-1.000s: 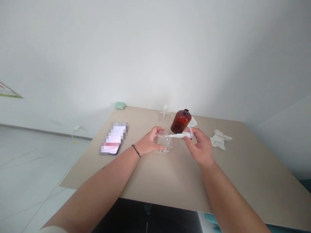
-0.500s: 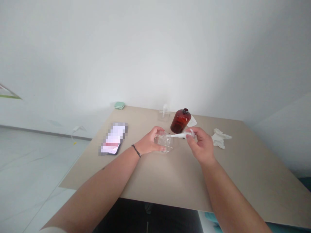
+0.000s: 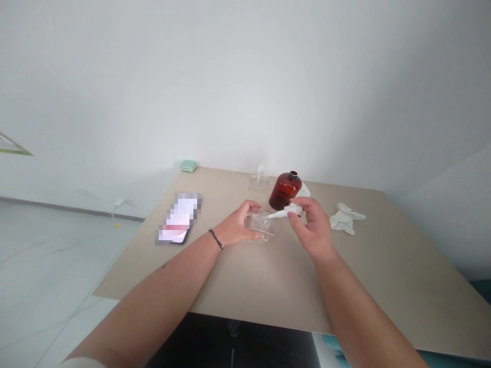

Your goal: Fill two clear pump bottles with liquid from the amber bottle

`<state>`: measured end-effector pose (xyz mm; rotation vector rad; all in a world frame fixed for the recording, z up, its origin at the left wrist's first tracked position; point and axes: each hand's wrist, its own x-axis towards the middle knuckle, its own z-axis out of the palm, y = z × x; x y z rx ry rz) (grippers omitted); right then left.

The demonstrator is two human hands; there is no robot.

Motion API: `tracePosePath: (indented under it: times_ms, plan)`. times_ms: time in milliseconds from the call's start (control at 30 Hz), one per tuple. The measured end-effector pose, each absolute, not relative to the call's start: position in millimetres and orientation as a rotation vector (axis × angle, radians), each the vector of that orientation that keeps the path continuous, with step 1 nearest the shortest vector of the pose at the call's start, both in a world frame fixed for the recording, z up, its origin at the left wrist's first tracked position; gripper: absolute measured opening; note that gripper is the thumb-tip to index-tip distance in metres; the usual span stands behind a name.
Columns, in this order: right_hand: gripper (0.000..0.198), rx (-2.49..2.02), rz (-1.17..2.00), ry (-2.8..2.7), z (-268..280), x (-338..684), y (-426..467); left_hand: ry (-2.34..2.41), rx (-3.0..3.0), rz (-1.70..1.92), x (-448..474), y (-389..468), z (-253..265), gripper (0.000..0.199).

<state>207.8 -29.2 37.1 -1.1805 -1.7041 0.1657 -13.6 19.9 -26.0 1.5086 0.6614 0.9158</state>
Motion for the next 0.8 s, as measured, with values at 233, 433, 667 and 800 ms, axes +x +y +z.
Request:
tracePosePath:
  times_ms: [233,433,667,800]
  plan:
    - [0.027,-1.217,0.097,-1.874,36.6,188.5,-32.2,0.67,1.641,0.904,-9.8,17.0,-23.5,0.076]
    - [0.029,-1.21,0.297,-1.854,26.3,181.7,-29.9,0.675,1.733,0.826,-11.5,13.7,-15.6,0.074]
    - [0.033,-1.139,0.51,-1.814,10.6,183.4,-21.1,0.662,1.908,0.881,-14.0,12.3,-12.4,0.092]
    - [0.026,-1.086,0.579,-1.773,3.1,179.3,-17.9,0.588,2.074,0.984,-13.9,12.5,-10.8,0.09]
